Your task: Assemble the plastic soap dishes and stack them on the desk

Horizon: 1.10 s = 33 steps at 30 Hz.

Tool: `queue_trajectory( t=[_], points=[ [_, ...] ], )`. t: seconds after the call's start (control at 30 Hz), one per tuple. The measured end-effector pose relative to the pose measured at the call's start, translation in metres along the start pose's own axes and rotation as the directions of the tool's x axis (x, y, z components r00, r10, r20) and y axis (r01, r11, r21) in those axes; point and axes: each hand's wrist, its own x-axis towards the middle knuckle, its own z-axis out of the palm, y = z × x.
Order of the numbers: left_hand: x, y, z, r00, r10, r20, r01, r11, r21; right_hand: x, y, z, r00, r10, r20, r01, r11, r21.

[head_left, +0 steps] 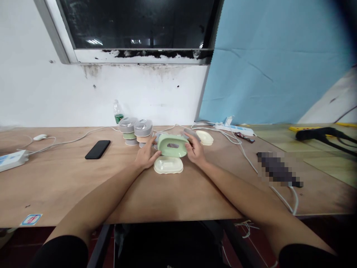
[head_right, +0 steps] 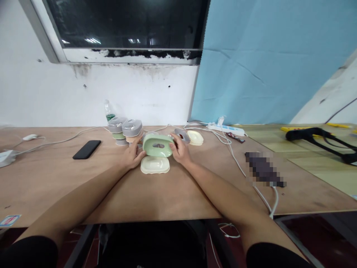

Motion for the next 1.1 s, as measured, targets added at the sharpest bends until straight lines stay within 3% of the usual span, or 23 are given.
queue_trajectory(
  t=[0.1,0.23,0.37,0.43,0.5,0.63,0.7,0.87,1.1],
  points=[
    [-0.002,-0.001,-0.003,0.996,0.079,-0.032,-0.08,0.997,-0.021,0.001,-0.008,-0.002,0.993,0.019,0.12,-0.027,0.997,0.066],
    [-0.001,-0.003,-0.006,0.997,0.057,-0.054,-0.057,0.998,-0.001,0.005,-0.006,-0.004,0.954,0.007,0.299,-0.048,0.99,0.131],
    [0.003,-0.009,-0.002,0.986,0.029,0.164,-0.027,1.0,-0.014,0.007,-0.001,0.001,0.816,-0.036,0.576,0.014,0.999,0.042],
    [0.006,-0.012,0.003,0.968,-0.01,0.251,0.023,0.999,-0.048,0.006,0.001,0.006,0.763,-0.052,0.645,0.064,0.998,0.004],
    [0.007,-0.015,0.008,0.962,-0.034,0.271,0.061,0.994,-0.089,0.004,0.003,0.01,0.779,-0.032,0.626,0.049,0.999,-0.01],
    [0.008,-0.015,0.012,0.964,-0.005,0.266,0.037,0.992,-0.118,0.004,0.011,0.013,0.91,0.068,0.408,-0.047,0.997,-0.06],
    [0.008,-0.015,0.011,0.966,0.0,0.26,0.03,0.993,-0.112,0.005,0.016,0.013,0.943,0.103,0.316,-0.075,0.992,-0.1],
    [0.008,-0.018,0.014,0.962,-0.076,0.264,0.115,0.984,-0.134,0.007,0.027,0.013,0.928,0.158,0.338,-0.113,0.982,-0.148],
    [0.009,-0.02,0.018,0.955,-0.155,0.254,0.2,0.966,-0.162,0.007,0.032,0.018,0.92,0.121,0.372,-0.06,0.984,-0.17]
  ],
)
